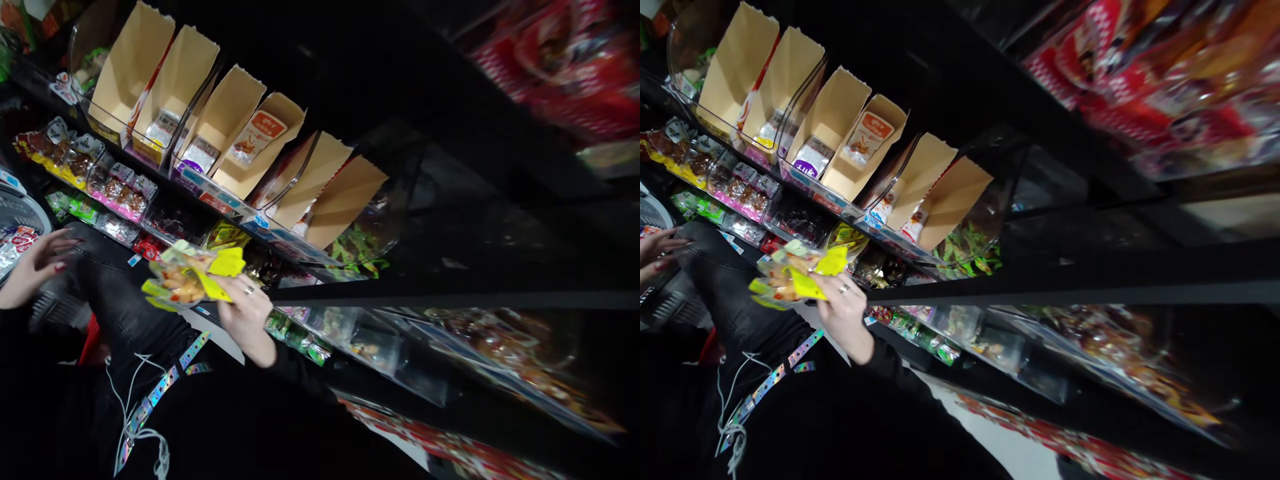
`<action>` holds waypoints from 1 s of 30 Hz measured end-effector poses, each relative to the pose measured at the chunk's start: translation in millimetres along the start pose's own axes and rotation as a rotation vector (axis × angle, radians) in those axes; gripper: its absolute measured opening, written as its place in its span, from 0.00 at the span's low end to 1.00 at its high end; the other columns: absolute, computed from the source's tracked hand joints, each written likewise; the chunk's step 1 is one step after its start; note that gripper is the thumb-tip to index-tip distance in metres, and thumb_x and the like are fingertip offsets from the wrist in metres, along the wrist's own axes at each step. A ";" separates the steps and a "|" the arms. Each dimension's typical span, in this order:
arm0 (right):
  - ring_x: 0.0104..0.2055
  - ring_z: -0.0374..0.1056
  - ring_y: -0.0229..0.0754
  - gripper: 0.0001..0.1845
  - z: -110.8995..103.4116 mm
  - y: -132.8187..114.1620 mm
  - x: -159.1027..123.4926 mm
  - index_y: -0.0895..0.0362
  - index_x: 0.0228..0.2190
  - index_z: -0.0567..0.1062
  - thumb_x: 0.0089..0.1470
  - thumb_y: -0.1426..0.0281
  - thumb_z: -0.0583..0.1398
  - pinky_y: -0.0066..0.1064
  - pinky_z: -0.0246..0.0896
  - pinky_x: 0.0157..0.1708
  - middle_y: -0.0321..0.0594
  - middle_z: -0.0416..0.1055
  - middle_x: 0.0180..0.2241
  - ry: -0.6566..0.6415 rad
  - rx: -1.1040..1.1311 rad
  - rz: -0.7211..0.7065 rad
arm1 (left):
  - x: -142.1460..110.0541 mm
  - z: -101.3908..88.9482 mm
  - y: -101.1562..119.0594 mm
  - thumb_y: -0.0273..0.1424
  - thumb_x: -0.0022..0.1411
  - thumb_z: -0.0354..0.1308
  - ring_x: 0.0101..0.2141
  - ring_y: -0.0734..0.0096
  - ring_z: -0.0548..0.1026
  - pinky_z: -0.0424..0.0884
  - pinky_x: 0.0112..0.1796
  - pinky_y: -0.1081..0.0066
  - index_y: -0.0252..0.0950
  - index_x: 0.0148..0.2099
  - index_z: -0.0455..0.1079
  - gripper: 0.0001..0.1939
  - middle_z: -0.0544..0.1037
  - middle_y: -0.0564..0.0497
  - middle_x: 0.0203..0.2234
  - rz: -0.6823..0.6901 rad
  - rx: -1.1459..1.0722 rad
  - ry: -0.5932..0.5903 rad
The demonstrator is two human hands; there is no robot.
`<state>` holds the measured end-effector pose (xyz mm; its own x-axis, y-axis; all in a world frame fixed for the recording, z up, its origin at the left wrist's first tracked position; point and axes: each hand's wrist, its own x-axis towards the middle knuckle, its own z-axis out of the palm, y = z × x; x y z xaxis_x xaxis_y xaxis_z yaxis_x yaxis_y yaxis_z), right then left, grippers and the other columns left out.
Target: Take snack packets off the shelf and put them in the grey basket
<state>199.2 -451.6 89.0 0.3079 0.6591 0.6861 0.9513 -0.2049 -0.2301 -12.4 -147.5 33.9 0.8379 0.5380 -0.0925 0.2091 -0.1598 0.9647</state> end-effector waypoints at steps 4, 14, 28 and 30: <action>0.32 0.71 0.37 0.17 24.9 -33.8 27.2 0.55 0.37 0.78 0.51 0.81 0.53 0.29 0.67 0.37 0.37 0.78 0.30 -0.168 0.229 -0.020 | -9.4 45.6 41.2 0.51 0.42 0.67 0.61 0.47 0.58 0.56 0.59 0.55 0.42 0.67 0.48 0.54 0.58 0.41 0.63 0.247 -0.063 -0.317; 0.37 0.73 0.44 0.13 127.5 -69.7 143.5 0.58 0.33 0.80 0.54 0.68 0.56 0.30 0.58 0.34 0.45 0.78 0.33 -0.851 0.164 0.081 | 0.5 35.4 -11.1 0.35 0.37 0.71 0.49 0.47 0.73 0.69 0.50 0.56 0.36 0.57 0.61 0.43 0.75 0.41 0.49 -0.274 -0.468 0.025; 0.24 0.63 0.38 0.31 242.1 -78.1 147.1 0.57 0.15 0.67 0.60 0.51 0.47 0.29 0.48 0.26 0.40 0.67 0.18 -0.828 0.326 0.173 | 5.4 28.0 -59.1 0.25 0.35 0.68 0.32 0.60 0.78 0.74 0.34 0.67 0.33 0.44 0.70 0.28 0.80 0.46 0.33 -0.333 -0.942 0.328; 0.23 0.60 0.37 0.30 248.3 -72.3 135.1 0.55 0.14 0.63 0.62 0.54 0.45 0.28 0.47 0.26 0.37 0.63 0.16 -0.739 0.409 0.190 | 4.6 27.2 -60.7 0.23 0.35 0.69 0.33 0.60 0.78 0.74 0.36 0.67 0.34 0.44 0.70 0.29 0.80 0.46 0.34 -0.322 -0.939 0.324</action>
<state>169.3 -168.1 27.0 0.2396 0.9707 0.0192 0.7620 -0.1758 -0.6232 -7.6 -157.8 -31.8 0.6081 0.6592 -0.4423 -0.1940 0.6637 0.7224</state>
